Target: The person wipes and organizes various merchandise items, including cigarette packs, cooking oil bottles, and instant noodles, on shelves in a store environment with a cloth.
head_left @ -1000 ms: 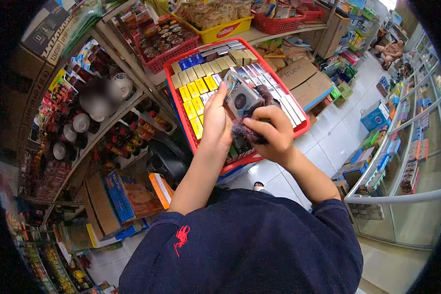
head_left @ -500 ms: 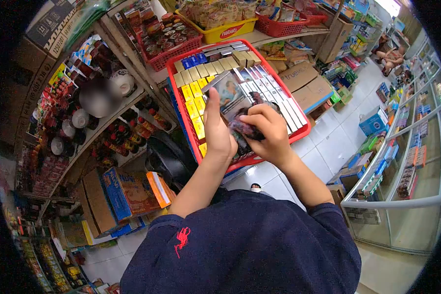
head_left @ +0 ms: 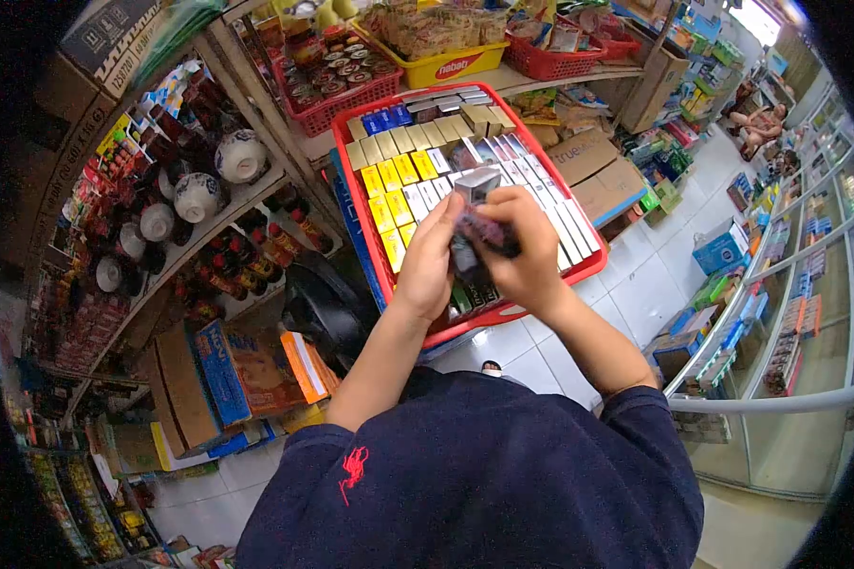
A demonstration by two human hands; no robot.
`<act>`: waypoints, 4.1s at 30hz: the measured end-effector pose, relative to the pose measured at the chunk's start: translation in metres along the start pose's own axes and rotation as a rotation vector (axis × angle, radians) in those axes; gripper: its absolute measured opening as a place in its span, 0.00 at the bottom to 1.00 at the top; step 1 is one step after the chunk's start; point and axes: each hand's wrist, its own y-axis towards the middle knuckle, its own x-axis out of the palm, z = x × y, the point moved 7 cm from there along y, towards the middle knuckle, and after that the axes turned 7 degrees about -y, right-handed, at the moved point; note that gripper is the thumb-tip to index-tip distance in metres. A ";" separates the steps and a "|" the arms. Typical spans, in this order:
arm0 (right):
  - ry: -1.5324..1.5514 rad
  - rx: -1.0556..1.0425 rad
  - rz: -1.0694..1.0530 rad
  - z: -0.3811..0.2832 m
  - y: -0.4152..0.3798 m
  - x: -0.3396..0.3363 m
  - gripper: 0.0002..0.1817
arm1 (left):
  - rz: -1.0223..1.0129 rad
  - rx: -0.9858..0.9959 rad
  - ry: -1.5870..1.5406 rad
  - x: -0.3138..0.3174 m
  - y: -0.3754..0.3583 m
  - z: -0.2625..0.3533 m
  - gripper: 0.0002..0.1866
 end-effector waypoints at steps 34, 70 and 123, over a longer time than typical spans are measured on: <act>-0.073 -0.055 0.026 -0.003 -0.007 0.000 0.13 | -0.026 0.041 -0.049 0.007 -0.004 0.007 0.21; -0.054 -0.201 -0.146 -0.013 0.005 0.010 0.18 | -0.073 -0.058 -0.023 -0.014 0.007 0.012 0.18; -0.458 0.393 0.376 0.023 -0.150 -0.216 0.11 | 0.134 0.240 0.896 -0.125 0.176 0.059 0.30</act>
